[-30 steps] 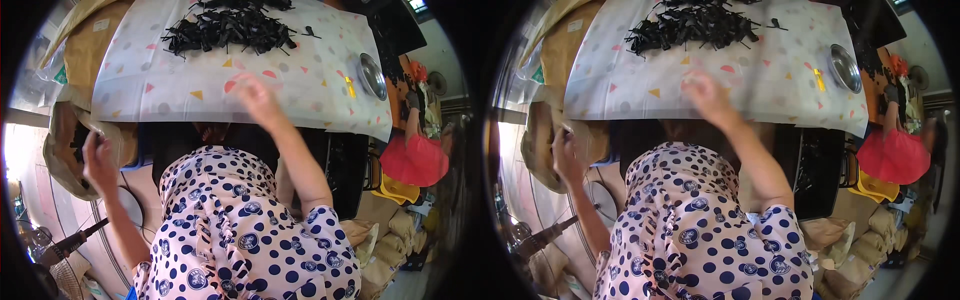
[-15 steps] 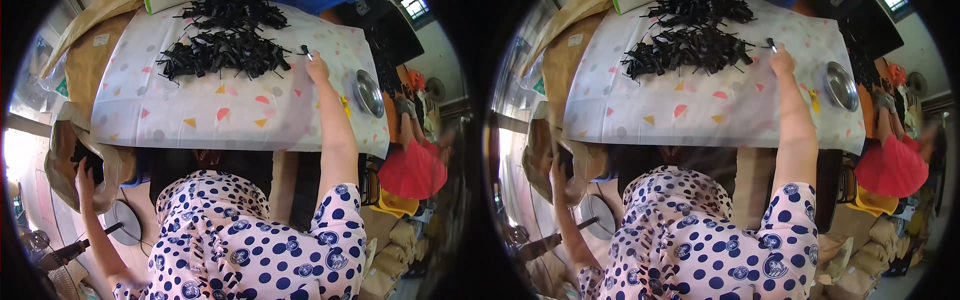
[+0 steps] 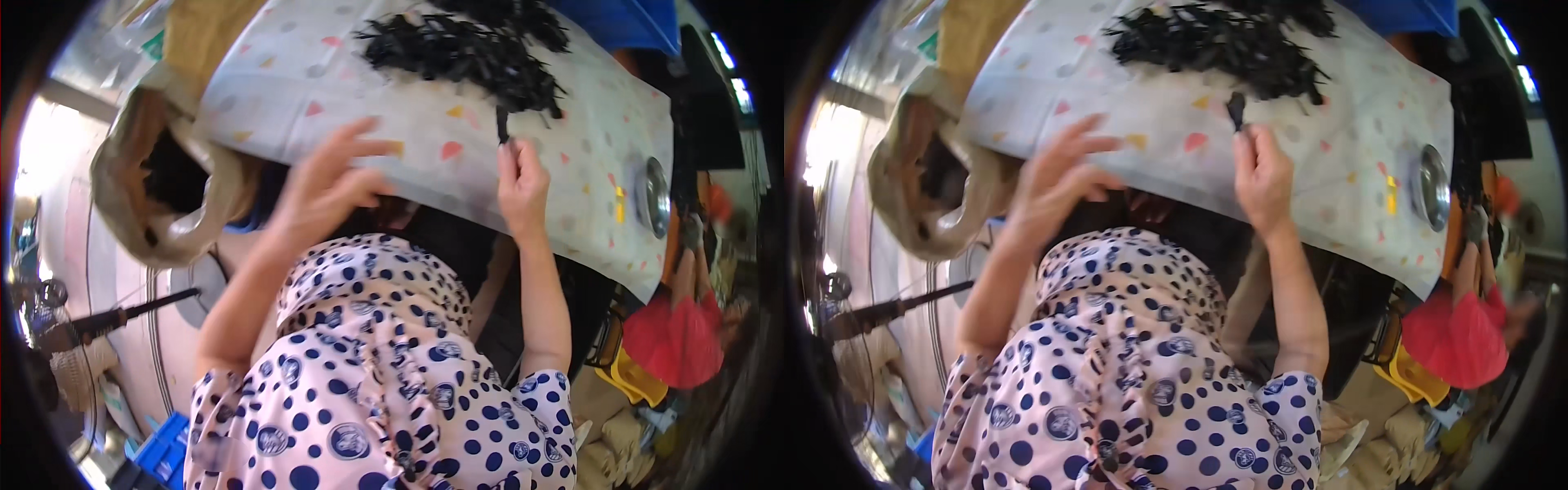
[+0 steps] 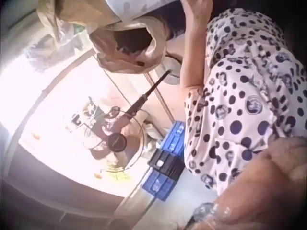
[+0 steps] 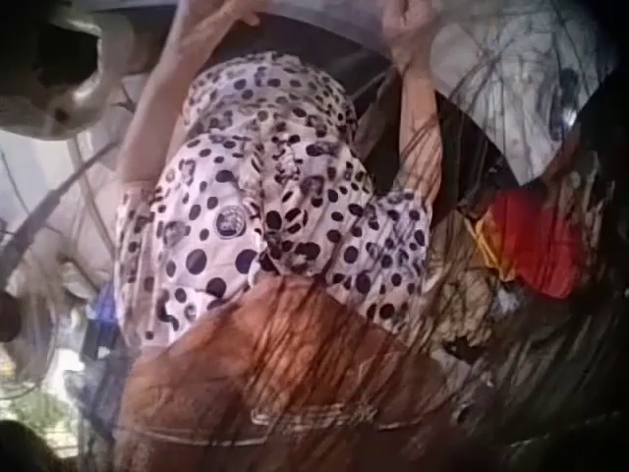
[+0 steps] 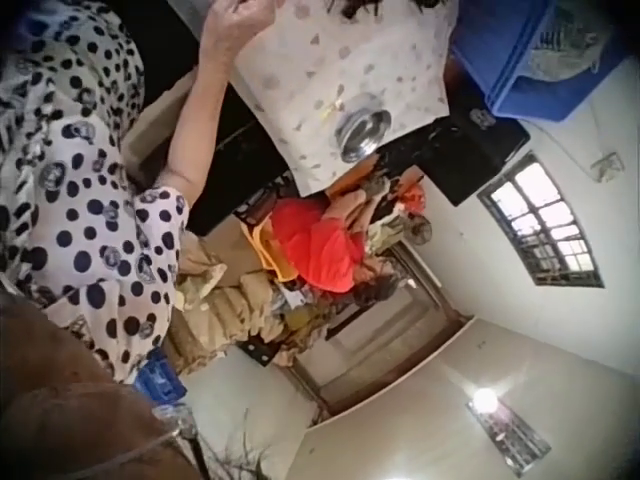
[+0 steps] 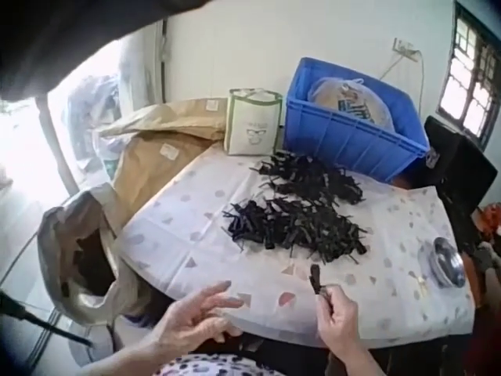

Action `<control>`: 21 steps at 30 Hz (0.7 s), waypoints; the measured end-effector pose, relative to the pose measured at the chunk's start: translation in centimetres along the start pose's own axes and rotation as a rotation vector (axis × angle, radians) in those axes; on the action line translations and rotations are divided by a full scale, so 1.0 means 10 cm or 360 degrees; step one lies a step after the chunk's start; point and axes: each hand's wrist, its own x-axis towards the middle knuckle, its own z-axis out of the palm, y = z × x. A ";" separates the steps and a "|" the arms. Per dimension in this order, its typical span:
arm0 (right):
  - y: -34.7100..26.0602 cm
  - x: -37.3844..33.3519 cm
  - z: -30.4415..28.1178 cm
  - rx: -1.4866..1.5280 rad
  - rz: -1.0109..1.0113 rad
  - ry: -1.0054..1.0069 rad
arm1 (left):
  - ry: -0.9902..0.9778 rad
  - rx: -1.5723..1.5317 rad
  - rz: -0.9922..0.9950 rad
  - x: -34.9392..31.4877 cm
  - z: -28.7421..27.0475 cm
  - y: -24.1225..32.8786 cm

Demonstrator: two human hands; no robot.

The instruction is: Sorting small black components on a table.

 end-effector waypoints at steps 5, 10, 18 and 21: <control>-0.57 -0.44 0.45 0.0250 -0.0198 -0.0237 | -0.0152 -0.0491 -0.0261 0.00 0.23 -0.22; -0.65 -0.62 0.72 0.0416 -0.0253 -0.0433 | 0.0022 -0.0718 -0.0265 -0.19 0.07 -0.42; -0.57 -0.72 0.84 0.0315 -0.0356 -0.0578 | 0.0291 -0.1131 -0.0518 -0.31 0.01 -0.52; -0.55 -0.80 0.80 0.0568 -0.0020 -0.0572 | 0.0317 -0.0762 -0.0377 -0.32 -0.04 -0.50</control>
